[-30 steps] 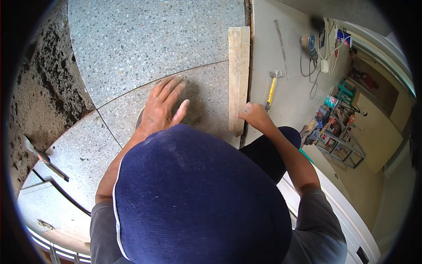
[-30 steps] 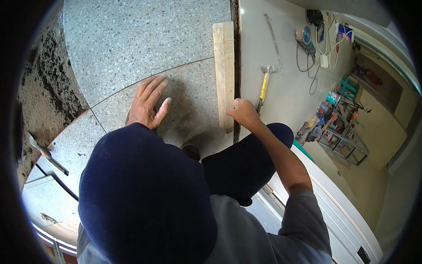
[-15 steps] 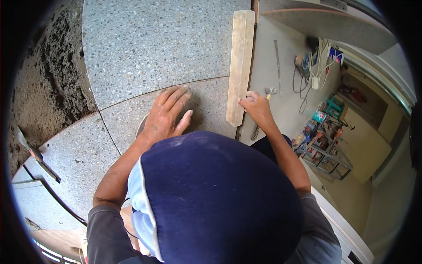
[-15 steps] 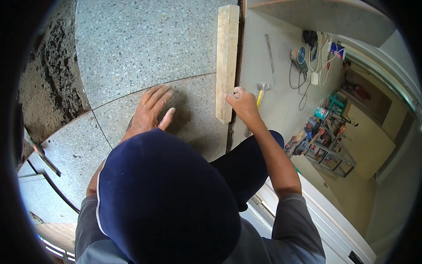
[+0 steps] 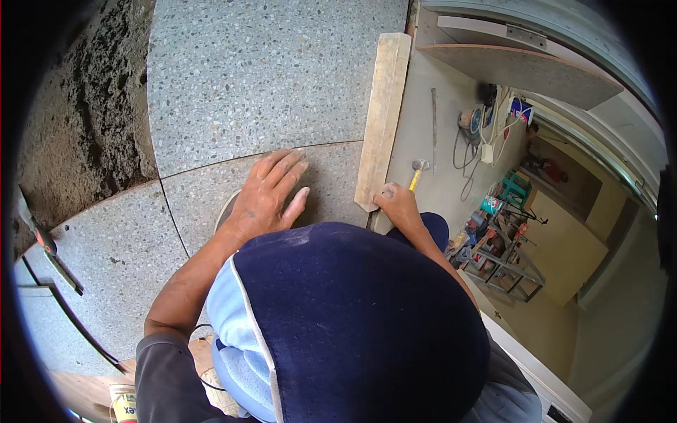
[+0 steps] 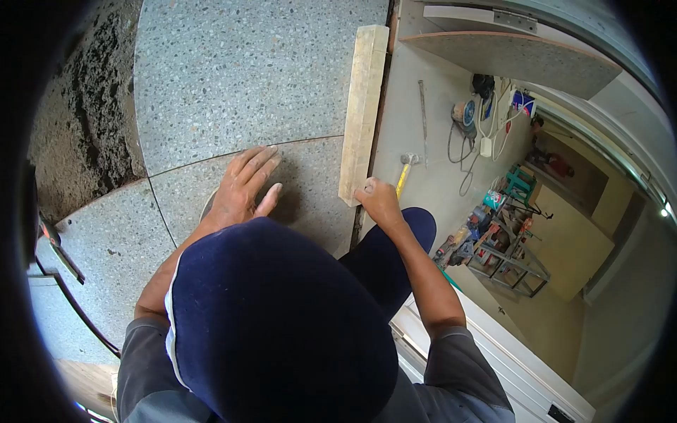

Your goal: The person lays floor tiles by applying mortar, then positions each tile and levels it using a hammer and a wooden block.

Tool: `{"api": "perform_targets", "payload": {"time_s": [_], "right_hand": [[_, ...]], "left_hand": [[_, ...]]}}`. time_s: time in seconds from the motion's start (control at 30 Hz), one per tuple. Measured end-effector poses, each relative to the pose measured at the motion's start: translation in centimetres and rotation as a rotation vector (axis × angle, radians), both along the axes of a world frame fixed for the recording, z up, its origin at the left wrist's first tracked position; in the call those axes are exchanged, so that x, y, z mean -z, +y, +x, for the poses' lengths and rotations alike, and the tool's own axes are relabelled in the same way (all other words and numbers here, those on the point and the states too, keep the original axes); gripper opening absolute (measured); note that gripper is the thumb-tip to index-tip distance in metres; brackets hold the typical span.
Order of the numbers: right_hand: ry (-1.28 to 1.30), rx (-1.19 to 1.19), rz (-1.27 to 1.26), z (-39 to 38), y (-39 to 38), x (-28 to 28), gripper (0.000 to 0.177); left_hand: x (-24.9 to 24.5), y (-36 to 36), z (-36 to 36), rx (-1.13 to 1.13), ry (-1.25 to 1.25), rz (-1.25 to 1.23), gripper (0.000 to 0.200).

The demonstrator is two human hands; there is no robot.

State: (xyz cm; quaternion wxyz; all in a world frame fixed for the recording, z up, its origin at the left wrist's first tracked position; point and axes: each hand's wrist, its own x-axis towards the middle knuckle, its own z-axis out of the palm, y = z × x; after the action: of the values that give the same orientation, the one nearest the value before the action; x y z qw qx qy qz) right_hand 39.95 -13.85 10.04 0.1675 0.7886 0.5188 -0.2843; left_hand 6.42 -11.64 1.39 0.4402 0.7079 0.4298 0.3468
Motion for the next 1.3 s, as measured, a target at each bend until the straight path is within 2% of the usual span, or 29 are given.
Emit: {"api": "perform_targets", "payload": {"time_s": [0.3, 0.4, 0.5, 0.67, 0.93, 1.3], "right_hand": [[0.002, 0.027, 0.107, -1.9, 5.2, -0.4, 0.039], [-0.007, -0.008, 0.144, -2.0, 4.6, -0.7, 0.039], [-0.054, -0.043, -0.039, -1.9, 2.9, -1.0, 0.041], [-0.015, 0.063, -0.001, 0.2, 1.3, 1.6, 0.045], [0.027, 0.107, -0.012, -1.9, 4.3, 0.1, 0.043], [0.078, 0.148, 0.041, -0.8, 5.4, 1.0, 0.048]], "left_hand": [[-0.1, 0.1, -0.3, 0.011, -0.023, -0.002, 0.045], [-0.1, 0.1, -0.6, 0.007, -0.032, 0.000, 0.044], [0.0, 0.2, -0.7, 0.004, -0.037, -0.001, 0.045], [0.1, 0.0, -0.6, 0.002, -0.045, -0.017, 0.045], [0.1, 0.0, -0.7, 0.012, -0.033, -0.003, 0.044], [0.0, 0.2, -0.9, -0.010, -0.061, -0.001, 0.043]]}}
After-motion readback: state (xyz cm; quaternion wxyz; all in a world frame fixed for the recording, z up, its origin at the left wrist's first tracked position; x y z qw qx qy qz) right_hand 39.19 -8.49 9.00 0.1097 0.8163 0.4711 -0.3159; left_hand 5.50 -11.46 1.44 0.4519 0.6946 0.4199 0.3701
